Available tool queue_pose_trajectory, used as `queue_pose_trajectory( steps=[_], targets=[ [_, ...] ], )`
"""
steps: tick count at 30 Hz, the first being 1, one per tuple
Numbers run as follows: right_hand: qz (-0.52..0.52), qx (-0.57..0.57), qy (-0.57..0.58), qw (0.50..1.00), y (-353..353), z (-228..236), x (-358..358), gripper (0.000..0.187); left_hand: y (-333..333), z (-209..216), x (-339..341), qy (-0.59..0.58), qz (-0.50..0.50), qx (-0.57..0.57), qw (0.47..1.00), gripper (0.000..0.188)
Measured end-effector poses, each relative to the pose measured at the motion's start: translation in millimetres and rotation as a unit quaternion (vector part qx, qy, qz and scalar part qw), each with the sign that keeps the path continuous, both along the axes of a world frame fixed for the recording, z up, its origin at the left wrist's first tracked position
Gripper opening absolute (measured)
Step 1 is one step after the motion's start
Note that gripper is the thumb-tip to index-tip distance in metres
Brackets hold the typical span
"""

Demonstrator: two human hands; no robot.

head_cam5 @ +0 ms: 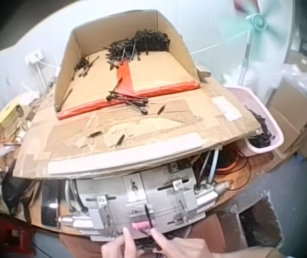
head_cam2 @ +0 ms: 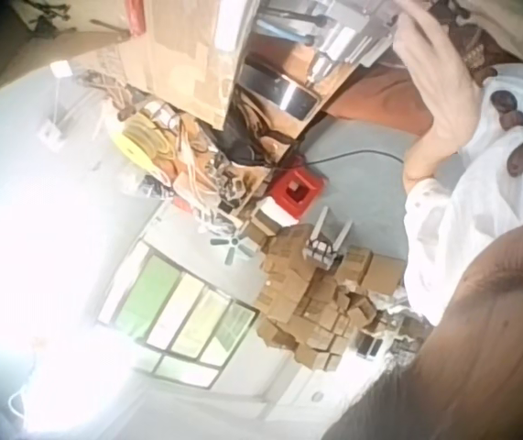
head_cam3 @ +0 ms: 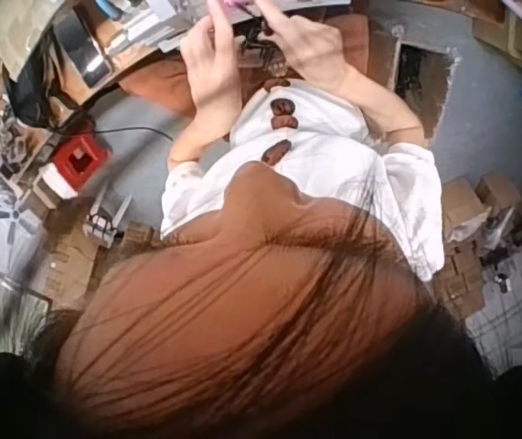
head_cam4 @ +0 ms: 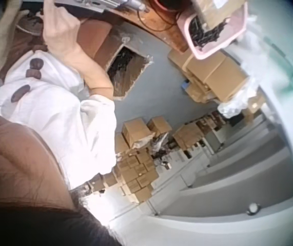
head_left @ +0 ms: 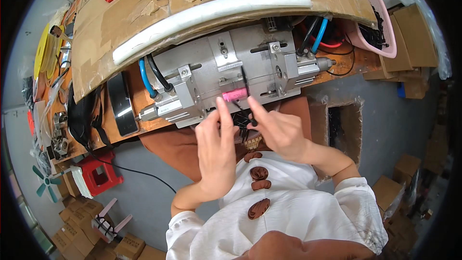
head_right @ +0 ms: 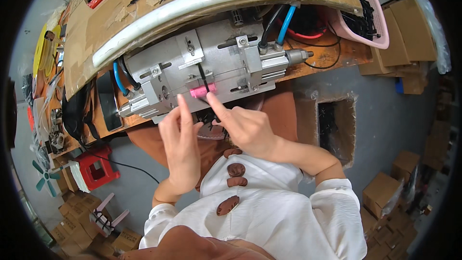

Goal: The person picks up plastic cable ties from a cardboard box and feeds them individually into a bench-mounted processing machine. The person then scoops a large quantity of ties from the box onto the machine tray and continues feeding them one by one.

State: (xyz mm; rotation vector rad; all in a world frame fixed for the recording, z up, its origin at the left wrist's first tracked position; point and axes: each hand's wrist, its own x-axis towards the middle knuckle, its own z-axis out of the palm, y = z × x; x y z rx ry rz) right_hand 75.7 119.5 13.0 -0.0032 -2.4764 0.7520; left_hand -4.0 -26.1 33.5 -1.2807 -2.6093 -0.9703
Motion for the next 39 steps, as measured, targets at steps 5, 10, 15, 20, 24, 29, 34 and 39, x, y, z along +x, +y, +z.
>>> queue_pose_trajectory(
  steps=[5,10,15,20,24,29,34,39],
  targets=[
    [-0.012,0.001,-0.012,1.000,-11.9,-19.9,-15.5,0.063,-8.5,0.4,-3.4,-0.002,0.022,-0.009,1.000,0.080],
    [-0.006,0.003,-0.020,1.000,-11.0,-16.9,-17.3,0.064,-12.3,4.0,-7.4,0.000,0.016,-0.008,1.000,0.080],
    [0.036,0.075,-0.076,0.994,15.1,30.7,-18.7,0.067,10.7,43.1,-74.1,0.092,-0.031,0.031,0.995,0.061],
    [-0.072,0.256,0.175,0.948,108.5,100.7,-137.7,0.024,109.1,86.5,-223.2,0.307,-0.061,0.128,0.941,0.023],
    [-0.187,0.248,0.010,0.950,163.1,109.4,-234.6,0.014,160.0,76.4,-293.6,0.258,-0.100,0.085,0.957,0.020],
    [-0.103,0.129,-0.117,0.979,155.6,120.3,-222.7,0.010,137.2,78.2,-303.1,0.165,-0.121,-0.013,0.979,0.030],
    [-0.051,0.107,-0.095,0.988,153.6,118.8,-203.9,0.007,69.4,96.4,-255.1,0.131,-0.087,0.013,0.987,0.030],
    [-0.045,0.167,-0.124,0.977,166.5,116.9,-215.2,0.012,21.4,94.2,-199.8,0.082,-0.032,0.032,0.996,0.041]
  ],
)
